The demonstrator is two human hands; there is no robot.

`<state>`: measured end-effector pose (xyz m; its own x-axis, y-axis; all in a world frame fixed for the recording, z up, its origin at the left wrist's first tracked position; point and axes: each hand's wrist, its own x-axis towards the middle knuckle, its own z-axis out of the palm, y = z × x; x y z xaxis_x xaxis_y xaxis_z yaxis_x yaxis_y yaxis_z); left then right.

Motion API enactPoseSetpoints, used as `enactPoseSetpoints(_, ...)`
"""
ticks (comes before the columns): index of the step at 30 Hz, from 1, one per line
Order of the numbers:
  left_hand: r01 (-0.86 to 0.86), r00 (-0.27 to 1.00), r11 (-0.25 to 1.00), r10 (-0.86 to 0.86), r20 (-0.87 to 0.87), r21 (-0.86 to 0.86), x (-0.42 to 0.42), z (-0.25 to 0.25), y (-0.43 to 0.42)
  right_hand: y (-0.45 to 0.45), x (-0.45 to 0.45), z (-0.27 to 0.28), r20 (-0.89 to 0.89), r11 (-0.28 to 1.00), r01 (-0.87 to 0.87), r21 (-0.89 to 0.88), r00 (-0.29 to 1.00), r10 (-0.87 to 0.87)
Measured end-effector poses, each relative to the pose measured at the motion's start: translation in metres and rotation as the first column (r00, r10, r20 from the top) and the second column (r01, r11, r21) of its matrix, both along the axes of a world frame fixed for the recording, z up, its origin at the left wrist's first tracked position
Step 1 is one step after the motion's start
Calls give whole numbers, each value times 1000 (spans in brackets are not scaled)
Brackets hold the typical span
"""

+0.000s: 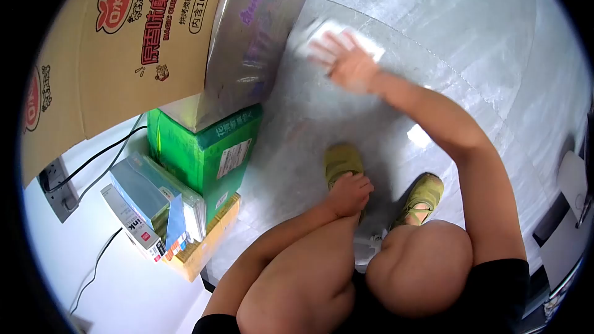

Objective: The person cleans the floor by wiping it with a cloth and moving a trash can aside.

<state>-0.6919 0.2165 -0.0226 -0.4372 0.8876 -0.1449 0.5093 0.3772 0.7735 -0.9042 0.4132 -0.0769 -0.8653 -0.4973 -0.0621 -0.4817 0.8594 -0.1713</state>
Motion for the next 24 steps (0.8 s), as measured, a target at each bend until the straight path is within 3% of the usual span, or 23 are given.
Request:
enactPoseSetpoints(2, 9, 1000, 1000, -9, 10, -16, 1, 0, -1, -32, 12, 6, 15, 980, -198, -31, 980, 198)
enactPoseSetpoints(5, 6, 1000, 1000, -6, 13, -9, -1, 0, -2, -34, -12, 5, 37, 932, -336, -139, 938, 344)
enactPoseSetpoints(9, 7, 1000, 1000, -7, 8, -20, -1, 2, -2, 14, -67, 13, 83, 955, -293, -38, 952, 295)
enactPoseSetpoints(11, -4, 1000, 1000, 4, 7, -8, -3, 3, 0, 50, -91, 5, -36, 995, -92, 24, 995, 93)
enactPoseSetpoints(13, -17, 1000, 1000, 17, 7, -3, -1, 3, 1, 96, -117, -6, 33, 978, 210, 3, 977, -210)
enactPoseSetpoints(15, -24, 1000, 1000, 24, -2, -3, 0, 1, 0, 131, -121, 26, 81, 900, 432, 62, 897, -435)
enactPoseSetpoints(17, -30, 999, 1000, 30, 11, -7, 1, 2, -1, 150, -116, 14, 12, 710, 704, -23, 710, -704)
enactPoseSetpoints(21, -46, 999, 999, 46, 11, 7, 5, -3, -2, 122, -93, 10, -70, 537, 843, -3, 536, -841)
enactPoseSetpoints(22, -53, 998, 999, 53, 17, 6, 4, -3, -2, 116, -81, -14, -208, 598, 797, 83, 600, -772)
enactPoseSetpoints(23, -56, 998, 998, 56, 25, 3, 4, -2, -2, 101, -63, -20, -217, 699, 713, 53, 692, -689)
enactPoseSetpoints(24, -56, 998, 998, 56, 32, 2, 3, -1, 0, 81, -40, 0, -93, 777, 616, 127, 788, -609)
